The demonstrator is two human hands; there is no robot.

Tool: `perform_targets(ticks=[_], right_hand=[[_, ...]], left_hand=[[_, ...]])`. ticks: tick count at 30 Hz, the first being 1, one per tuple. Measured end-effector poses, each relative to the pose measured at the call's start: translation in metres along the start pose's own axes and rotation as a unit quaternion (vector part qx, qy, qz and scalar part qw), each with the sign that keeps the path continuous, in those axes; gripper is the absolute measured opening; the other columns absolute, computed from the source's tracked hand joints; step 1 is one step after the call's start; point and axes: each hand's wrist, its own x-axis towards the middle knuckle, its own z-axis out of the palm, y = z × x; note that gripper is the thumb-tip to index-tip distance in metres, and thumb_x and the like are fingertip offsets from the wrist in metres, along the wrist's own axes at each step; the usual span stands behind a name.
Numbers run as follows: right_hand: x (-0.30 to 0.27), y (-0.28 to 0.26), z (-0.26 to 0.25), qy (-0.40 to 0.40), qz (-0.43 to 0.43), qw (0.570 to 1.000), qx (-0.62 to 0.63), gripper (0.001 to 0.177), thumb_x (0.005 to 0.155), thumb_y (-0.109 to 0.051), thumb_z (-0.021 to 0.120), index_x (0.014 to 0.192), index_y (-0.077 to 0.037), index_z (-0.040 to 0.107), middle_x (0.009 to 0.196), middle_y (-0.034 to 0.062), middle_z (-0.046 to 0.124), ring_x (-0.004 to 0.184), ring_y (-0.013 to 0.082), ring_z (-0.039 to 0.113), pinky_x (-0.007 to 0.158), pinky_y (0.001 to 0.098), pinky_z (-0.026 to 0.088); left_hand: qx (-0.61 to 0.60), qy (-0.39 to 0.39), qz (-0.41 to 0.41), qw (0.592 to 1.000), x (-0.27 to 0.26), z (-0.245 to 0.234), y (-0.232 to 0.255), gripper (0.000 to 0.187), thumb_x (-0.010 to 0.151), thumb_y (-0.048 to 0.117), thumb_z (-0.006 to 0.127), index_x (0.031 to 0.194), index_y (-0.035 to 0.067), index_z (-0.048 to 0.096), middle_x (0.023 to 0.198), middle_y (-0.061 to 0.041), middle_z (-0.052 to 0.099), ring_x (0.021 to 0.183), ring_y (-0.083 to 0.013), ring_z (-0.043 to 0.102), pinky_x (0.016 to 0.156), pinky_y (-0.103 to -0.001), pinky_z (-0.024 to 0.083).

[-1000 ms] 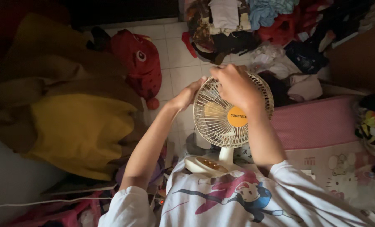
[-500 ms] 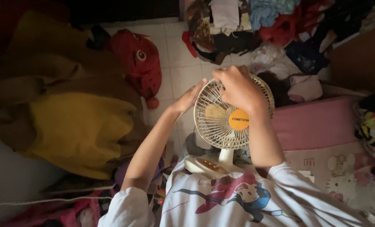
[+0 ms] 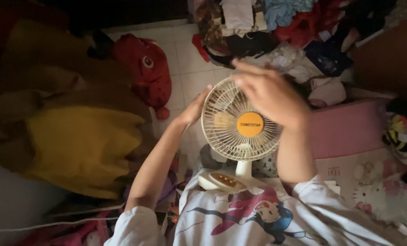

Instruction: The person unplugs a small table fan, removes the front grille, and wipes the fan blades with a spray bottle and tissue. The person holds the fan throughout the process and cleans the blades one by one.

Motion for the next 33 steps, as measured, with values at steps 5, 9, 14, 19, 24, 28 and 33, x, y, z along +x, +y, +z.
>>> perform_targets(ticks=[5,9,14,19,24,28,33], right_hand=[[-0.017,-0.002,-0.007,-0.076,0.237,0.967,0.059,0.044,0.098,-0.039,0.07,0.127,-0.008,0.058,0.112,0.0097,0.071,0.075,0.03,0.069,0.07,0.0392,0.061],[-0.023,-0.019,0.014,0.083,0.132,0.987,0.03,0.044,0.087,-0.033,0.083,0.113,-0.005,0.062,0.112,0.0113,0.07,0.094,0.0287,0.073,0.082,0.0405,0.061],[-0.017,-0.031,0.017,0.063,0.142,0.987,0.028,0.052,0.08,-0.032,0.086,0.117,-0.004,0.064,0.113,0.0131,0.068,0.1,0.0305,0.07,0.087,0.0446,0.058],[-0.015,-0.038,0.019,0.031,0.14,0.99,0.001,0.056,0.082,-0.034,0.084,0.125,-0.004,0.064,0.116,0.0132,0.065,0.105,0.0288,0.068,0.093,0.0421,0.057],[-0.018,-0.027,0.029,0.006,0.175,0.984,0.026,0.056,0.085,-0.033,0.081,0.127,-0.001,0.062,0.119,0.015,0.064,0.103,0.0286,0.068,0.091,0.0403,0.057],[-0.021,-0.014,0.043,0.062,0.154,0.986,0.004,0.05,0.09,-0.034,0.08,0.126,-0.004,0.064,0.121,0.0151,0.067,0.107,0.0283,0.068,0.091,0.041,0.059],[-0.013,0.007,0.067,0.052,0.207,0.977,-0.023,0.042,0.087,-0.036,0.081,0.113,-0.006,0.067,0.112,0.0112,0.072,0.101,0.0322,0.068,0.075,0.0444,0.06]], left_hand=[[-0.011,-0.025,-0.045,0.999,-0.006,-0.015,0.016,0.077,0.104,0.059,0.03,0.156,0.003,0.04,0.159,-0.021,0.045,0.147,-0.0321,0.043,0.121,-0.041,0.033],[0.0,-0.089,-0.029,0.996,-0.001,-0.024,0.034,0.073,0.096,0.05,0.039,0.158,0.01,0.032,0.158,-0.018,0.044,0.141,-0.0307,0.047,0.115,-0.043,0.039],[0.176,-0.135,-0.021,0.975,0.034,-0.03,0.062,0.068,0.099,0.053,0.04,0.141,0.004,0.06,0.13,-0.026,0.071,0.118,-0.0338,0.072,0.104,-0.043,0.057],[0.213,-0.187,-0.028,0.959,0.063,-0.024,0.072,0.069,0.097,0.057,0.041,0.146,0.011,0.055,0.142,-0.018,0.063,0.128,-0.0273,0.063,0.108,-0.04,0.051],[0.209,-0.196,-0.047,0.957,0.081,-0.02,0.067,0.063,0.098,0.052,0.042,0.152,0.019,0.043,0.156,-0.01,0.048,0.138,-0.0237,0.048,0.106,-0.041,0.048],[0.142,-0.174,-0.067,0.972,0.095,-0.022,0.062,0.058,0.098,0.046,0.049,0.148,0.016,0.048,0.147,-0.013,0.059,0.13,-0.0246,0.063,0.104,-0.036,0.058],[0.088,-0.145,-0.108,0.98,0.116,-0.033,0.043,0.059,0.098,0.044,0.054,0.145,0.009,0.057,0.135,-0.019,0.068,0.111,-0.028,0.069,0.093,-0.038,0.06]])
